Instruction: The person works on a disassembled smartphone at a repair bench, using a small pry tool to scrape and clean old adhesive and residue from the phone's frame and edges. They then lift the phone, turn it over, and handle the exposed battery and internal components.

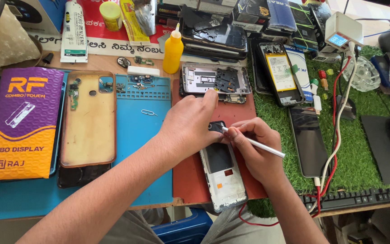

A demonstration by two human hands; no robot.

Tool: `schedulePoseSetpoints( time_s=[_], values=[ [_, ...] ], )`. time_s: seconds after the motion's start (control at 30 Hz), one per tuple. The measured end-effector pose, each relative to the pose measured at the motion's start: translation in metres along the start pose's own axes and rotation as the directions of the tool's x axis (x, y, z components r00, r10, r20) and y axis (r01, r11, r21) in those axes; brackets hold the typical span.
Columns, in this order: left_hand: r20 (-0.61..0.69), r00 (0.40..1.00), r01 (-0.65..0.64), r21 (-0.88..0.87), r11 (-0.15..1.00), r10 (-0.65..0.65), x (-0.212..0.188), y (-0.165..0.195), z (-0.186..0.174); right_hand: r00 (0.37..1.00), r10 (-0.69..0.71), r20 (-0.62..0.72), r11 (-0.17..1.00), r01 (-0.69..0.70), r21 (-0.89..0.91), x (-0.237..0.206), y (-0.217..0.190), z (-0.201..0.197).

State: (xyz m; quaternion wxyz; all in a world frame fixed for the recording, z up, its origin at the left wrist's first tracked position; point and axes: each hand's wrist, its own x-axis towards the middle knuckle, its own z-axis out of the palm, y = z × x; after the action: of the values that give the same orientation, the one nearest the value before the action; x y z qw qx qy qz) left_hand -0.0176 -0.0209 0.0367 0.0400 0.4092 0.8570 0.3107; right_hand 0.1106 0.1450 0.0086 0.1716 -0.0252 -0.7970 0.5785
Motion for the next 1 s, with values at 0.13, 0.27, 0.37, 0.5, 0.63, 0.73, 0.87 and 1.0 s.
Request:
schedulePoseSetpoints(
  time_s=[0.13,0.27,0.37,0.5,0.63,0.73,0.87,1.0],
  values=[
    [-0.003,1.0,-0.008,-0.007,1.0,0.008,-0.001,0.001,-0.003,0.997,-0.06,-0.045,0.996,0.057,-0.067,-0.002,-0.001,-0.001],
    [0.02,0.999,0.033,-0.056,0.998,-0.031,-0.002,0.001,-0.006,0.976,0.042,-0.213,0.994,-0.062,-0.087,-0.002,0.0,-0.002],
    [-0.036,0.999,-0.011,-0.08,0.997,0.008,-0.002,0.001,-0.005,0.967,0.062,-0.246,0.998,-0.062,0.006,-0.002,0.0,-0.002],
    [-0.154,0.984,-0.105,-0.096,0.99,0.089,-0.005,-0.003,-0.001,0.969,0.042,-0.244,0.999,-0.042,0.006,-0.002,0.0,-0.002],
    [-0.053,0.998,-0.051,-0.132,0.99,0.044,-0.004,-0.008,0.002,0.968,0.032,-0.25,0.999,-0.038,-0.019,-0.002,-0.002,-0.001],
    [-0.026,0.998,-0.052,-0.085,0.995,0.05,-0.003,-0.01,0.005,0.966,0.038,-0.257,0.998,-0.048,-0.034,-0.003,-0.003,-0.001],
    [-0.078,0.981,-0.18,0.001,0.984,0.179,-0.005,-0.011,0.011,0.975,0.032,-0.219,0.999,-0.035,-0.012,-0.003,-0.004,-0.001],
    [-0.07,0.971,-0.223,0.078,0.972,0.228,-0.008,-0.01,0.015,0.98,0.04,-0.196,0.999,-0.041,-0.003,-0.003,-0.002,0.0]
  ],
)
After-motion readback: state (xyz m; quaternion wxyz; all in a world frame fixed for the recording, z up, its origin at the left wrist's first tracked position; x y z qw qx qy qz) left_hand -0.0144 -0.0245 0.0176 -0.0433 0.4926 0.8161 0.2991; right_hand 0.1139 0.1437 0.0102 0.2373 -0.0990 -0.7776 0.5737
